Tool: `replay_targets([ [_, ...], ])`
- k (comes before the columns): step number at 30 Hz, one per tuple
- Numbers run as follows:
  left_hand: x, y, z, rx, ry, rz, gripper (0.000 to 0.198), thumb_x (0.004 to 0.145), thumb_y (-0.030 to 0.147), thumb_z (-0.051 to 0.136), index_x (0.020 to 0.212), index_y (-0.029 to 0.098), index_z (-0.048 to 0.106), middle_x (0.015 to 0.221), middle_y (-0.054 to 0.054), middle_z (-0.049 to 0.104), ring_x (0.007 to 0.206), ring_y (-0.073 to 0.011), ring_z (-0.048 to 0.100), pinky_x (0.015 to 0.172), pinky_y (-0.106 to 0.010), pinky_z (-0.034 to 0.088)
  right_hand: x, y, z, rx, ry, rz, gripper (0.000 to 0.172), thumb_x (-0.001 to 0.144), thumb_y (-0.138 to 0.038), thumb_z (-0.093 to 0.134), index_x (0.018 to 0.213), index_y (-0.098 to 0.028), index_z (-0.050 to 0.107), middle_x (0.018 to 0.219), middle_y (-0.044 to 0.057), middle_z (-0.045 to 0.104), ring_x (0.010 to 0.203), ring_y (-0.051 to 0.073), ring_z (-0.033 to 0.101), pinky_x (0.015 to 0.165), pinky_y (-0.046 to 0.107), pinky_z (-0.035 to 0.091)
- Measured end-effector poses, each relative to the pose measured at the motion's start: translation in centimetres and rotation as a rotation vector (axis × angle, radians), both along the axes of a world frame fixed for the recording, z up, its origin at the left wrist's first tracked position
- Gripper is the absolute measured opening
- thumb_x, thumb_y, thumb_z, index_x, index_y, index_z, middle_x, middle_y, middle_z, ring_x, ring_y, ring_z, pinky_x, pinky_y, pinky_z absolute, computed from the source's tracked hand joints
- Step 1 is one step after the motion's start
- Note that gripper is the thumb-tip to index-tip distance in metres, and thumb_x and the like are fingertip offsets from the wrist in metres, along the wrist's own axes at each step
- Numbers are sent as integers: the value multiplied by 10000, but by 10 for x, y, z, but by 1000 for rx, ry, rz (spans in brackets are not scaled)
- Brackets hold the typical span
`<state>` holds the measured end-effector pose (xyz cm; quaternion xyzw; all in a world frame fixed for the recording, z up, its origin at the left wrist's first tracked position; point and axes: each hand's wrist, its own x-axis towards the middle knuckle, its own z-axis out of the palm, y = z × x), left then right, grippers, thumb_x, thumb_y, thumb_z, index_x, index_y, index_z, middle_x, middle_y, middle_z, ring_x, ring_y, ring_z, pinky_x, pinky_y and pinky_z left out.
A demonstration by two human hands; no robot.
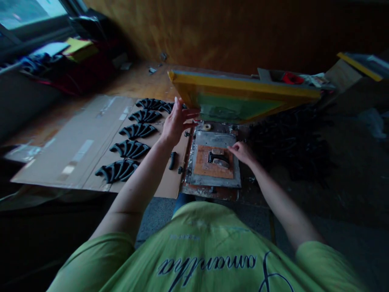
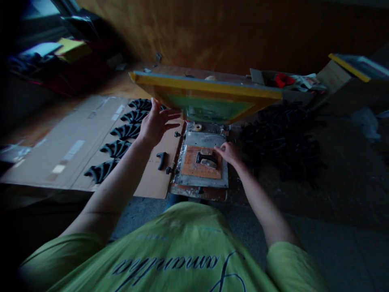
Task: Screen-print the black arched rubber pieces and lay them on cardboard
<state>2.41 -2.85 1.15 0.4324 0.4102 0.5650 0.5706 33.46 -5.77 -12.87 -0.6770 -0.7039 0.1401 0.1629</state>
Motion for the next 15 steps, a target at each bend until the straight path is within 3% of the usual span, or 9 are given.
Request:
replay_targets([
  [2, 6, 4, -8, -12, -6, 61, 605, 936, 700, 385, 1297, 243, 550, 985, -75, 750, 929, -197, 720, 717, -295, 595, -28, -23, -16, -19, -128, 116, 315, 907, -468, 649, 830, -163, 663, 992, 130, 690, 980, 239, 618, 871, 329, 459],
  [4, 14, -12, -32, -98, 3, 59, 628, 918, 725, 389, 1261, 226, 560, 1007, -91, 749, 903, -198, 724, 698, -287, 589, -53, -39, -20, -43, -222, 108, 282, 947, -417, 610, 900, -144, 661, 1045, 160, 684, 1050, 254, 604, 897, 331, 441],
  [6, 25, -46, -64, -300, 44, -82, 662, 885, 744, 440, 1193, 175, 585, 1004, -129, 749, 857, -218, 728, 648, -288, 581, -74, -50, -16, -83, -238, 12, 299, 1006, -391, 508, 992, -124, 644, 1023, 168, 691, 1020, 251, 617, 865, 327, 441],
  [8, 37, -86, -95, -610, 111, -348, 678, 832, 751, 531, 1120, 142, 605, 989, -173, 746, 805, -255, 727, 592, -317, 577, -96, -62, -9, -61, -193, -45, 339, 1033, -401, 433, 1040, -121, 623, 998, 165, 693, 986, 250, 624, 840, 330, 446],
  [10, 46, -118, -118, -696, 38, -416, 618, 845, 733, 531, 1058, 158, 608, 954, -146, 746, 802, -243, 724, 627, -329, 587, -114, -75, -4, 20, -115, 64, 329, 1032, -412, 430, 1019, -143, 618, 994, 151, 690, 1002, 252, 614, 850, 337, 452],
  [13, 37, -124, -137, -687, -24, -334, 496, 882, 647, 546, 950, 158, 592, 793, -87, 718, 685, -192, 703, 616, -297, 574, -113, -89, 2, 97, 7, 333, 251, 1015, -392, 483, 931, -197, 618, 976, 101, 684, 1020, 233, 605, 891, 330, 460],
  [15, 9, -105, -147, -679, 134, -207, 433, 895, 589, 553, 929, 158, 577, 698, -59, 689, 552, -167, 658, 529, -266, 533, -80, -93, 4, 90, -14, 240, 202, 999, -381, 522, 972, -204, 618, 1024, 103, 679, 1028, 235, 611, 887, 335, 468],
])
